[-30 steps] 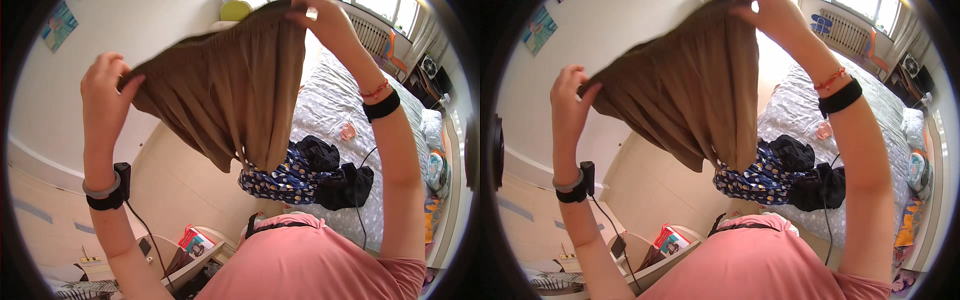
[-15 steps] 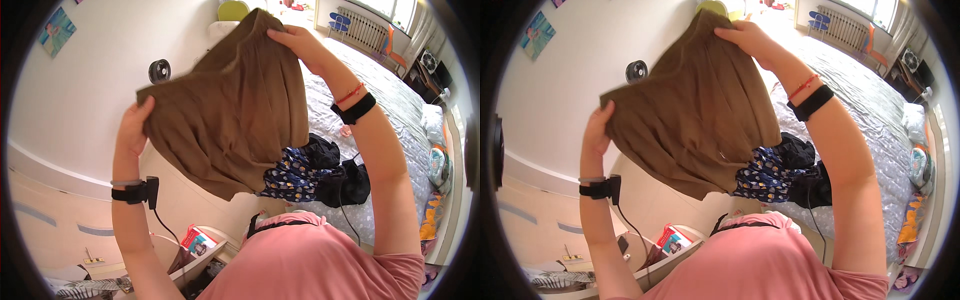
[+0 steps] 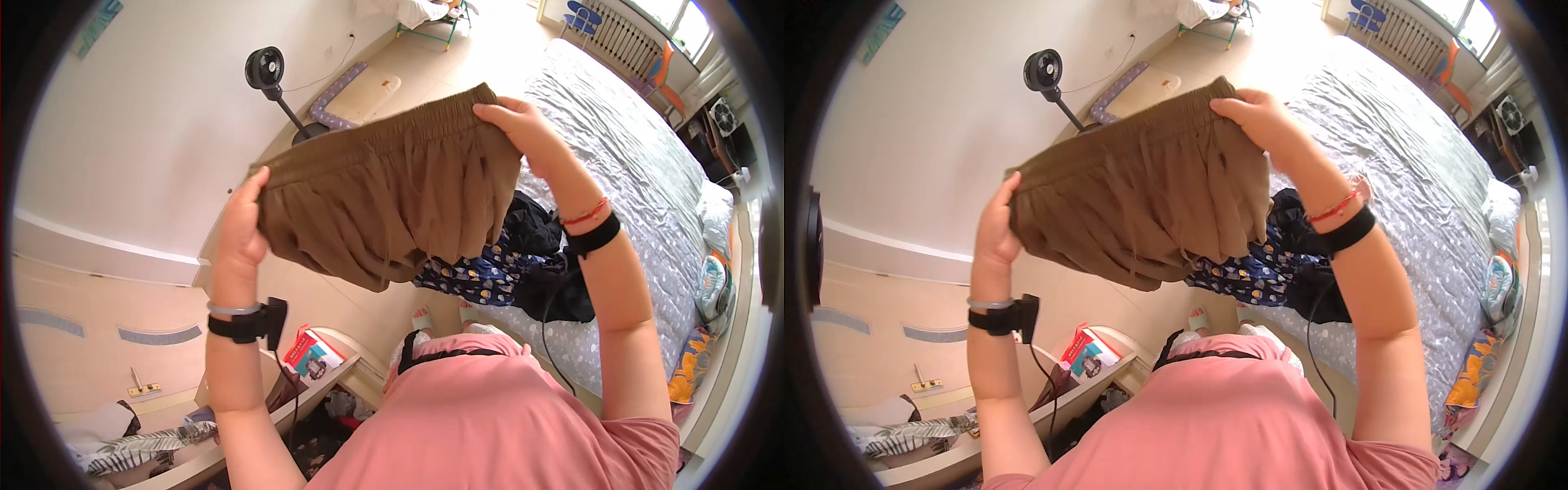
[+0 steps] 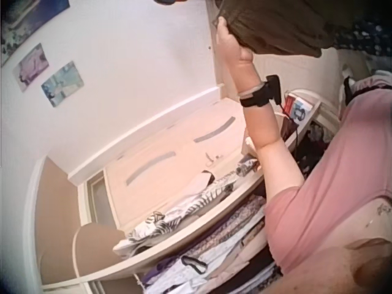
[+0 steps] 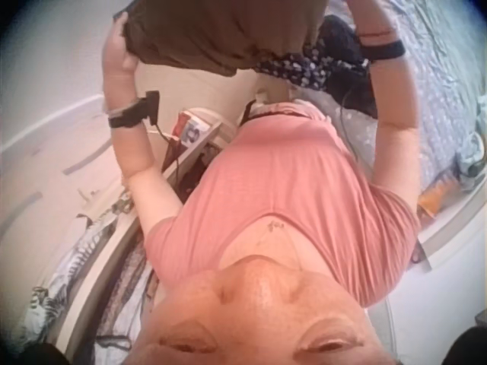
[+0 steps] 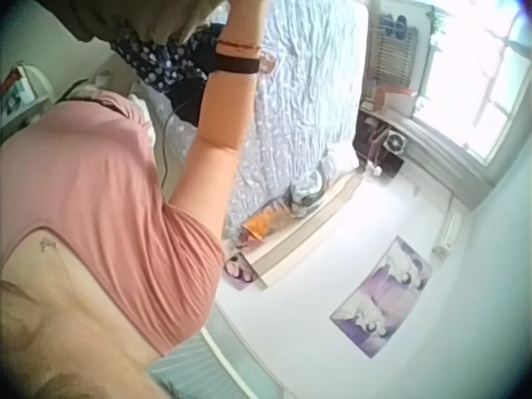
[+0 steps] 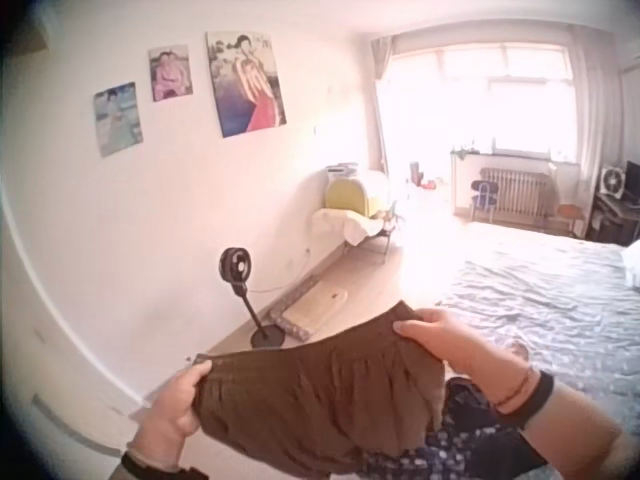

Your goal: Folding various items of clothing and organizing them in a wardrobe.

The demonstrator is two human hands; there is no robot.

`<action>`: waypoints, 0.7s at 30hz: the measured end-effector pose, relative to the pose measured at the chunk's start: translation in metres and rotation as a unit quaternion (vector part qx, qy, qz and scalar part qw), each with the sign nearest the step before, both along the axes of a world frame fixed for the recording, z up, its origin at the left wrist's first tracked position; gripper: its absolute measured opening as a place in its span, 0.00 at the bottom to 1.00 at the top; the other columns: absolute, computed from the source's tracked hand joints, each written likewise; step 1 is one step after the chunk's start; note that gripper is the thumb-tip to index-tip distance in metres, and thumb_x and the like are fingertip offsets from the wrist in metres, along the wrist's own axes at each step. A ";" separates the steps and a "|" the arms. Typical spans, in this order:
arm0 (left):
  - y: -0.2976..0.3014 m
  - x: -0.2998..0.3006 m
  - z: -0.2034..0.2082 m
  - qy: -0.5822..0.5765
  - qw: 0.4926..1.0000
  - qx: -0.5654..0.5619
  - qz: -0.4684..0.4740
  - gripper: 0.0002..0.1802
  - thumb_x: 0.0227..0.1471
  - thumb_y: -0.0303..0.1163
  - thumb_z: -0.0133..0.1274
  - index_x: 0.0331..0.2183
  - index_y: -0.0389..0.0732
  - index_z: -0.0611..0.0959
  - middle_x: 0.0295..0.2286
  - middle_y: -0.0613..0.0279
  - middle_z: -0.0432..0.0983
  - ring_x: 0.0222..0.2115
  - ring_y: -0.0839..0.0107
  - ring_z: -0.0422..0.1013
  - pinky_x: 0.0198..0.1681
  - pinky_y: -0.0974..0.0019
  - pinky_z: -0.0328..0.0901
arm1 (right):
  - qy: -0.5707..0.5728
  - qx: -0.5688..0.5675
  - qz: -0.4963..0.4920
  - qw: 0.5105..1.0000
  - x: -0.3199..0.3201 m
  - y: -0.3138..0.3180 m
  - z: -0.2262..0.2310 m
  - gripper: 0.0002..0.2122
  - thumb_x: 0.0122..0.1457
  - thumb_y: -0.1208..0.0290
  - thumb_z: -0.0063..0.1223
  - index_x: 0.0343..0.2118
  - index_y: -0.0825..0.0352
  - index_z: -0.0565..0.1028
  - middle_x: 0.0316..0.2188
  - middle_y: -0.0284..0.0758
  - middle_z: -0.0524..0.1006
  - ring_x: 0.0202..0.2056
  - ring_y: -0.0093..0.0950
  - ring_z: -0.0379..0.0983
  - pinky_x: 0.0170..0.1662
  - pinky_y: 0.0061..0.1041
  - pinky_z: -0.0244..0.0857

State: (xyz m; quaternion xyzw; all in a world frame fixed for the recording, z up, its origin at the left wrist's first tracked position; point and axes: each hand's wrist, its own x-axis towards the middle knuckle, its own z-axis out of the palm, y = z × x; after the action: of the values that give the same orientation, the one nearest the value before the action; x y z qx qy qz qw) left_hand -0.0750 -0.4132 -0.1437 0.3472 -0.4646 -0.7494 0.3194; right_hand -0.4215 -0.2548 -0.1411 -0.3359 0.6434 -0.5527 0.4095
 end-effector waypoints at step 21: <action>0.055 0.003 0.015 0.136 0.972 -0.184 0.055 0.23 0.59 0.38 0.46 0.52 0.38 0.67 0.50 0.58 0.67 0.52 0.66 0.63 0.57 0.59 0.56 | 0.098 -0.079 0.152 0.980 0.070 0.022 -0.106 0.11 0.60 0.75 0.46 0.45 0.71 0.72 0.41 0.35 0.75 0.44 0.22 0.70 0.50 0.22 0.62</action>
State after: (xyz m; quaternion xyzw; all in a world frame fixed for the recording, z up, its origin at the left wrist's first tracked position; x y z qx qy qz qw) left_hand -0.0724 -0.3578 -0.1290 0.2018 -0.5269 -0.6726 0.4787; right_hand -0.3512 -0.2326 -0.2467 -0.5137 0.5765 -0.4972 0.3957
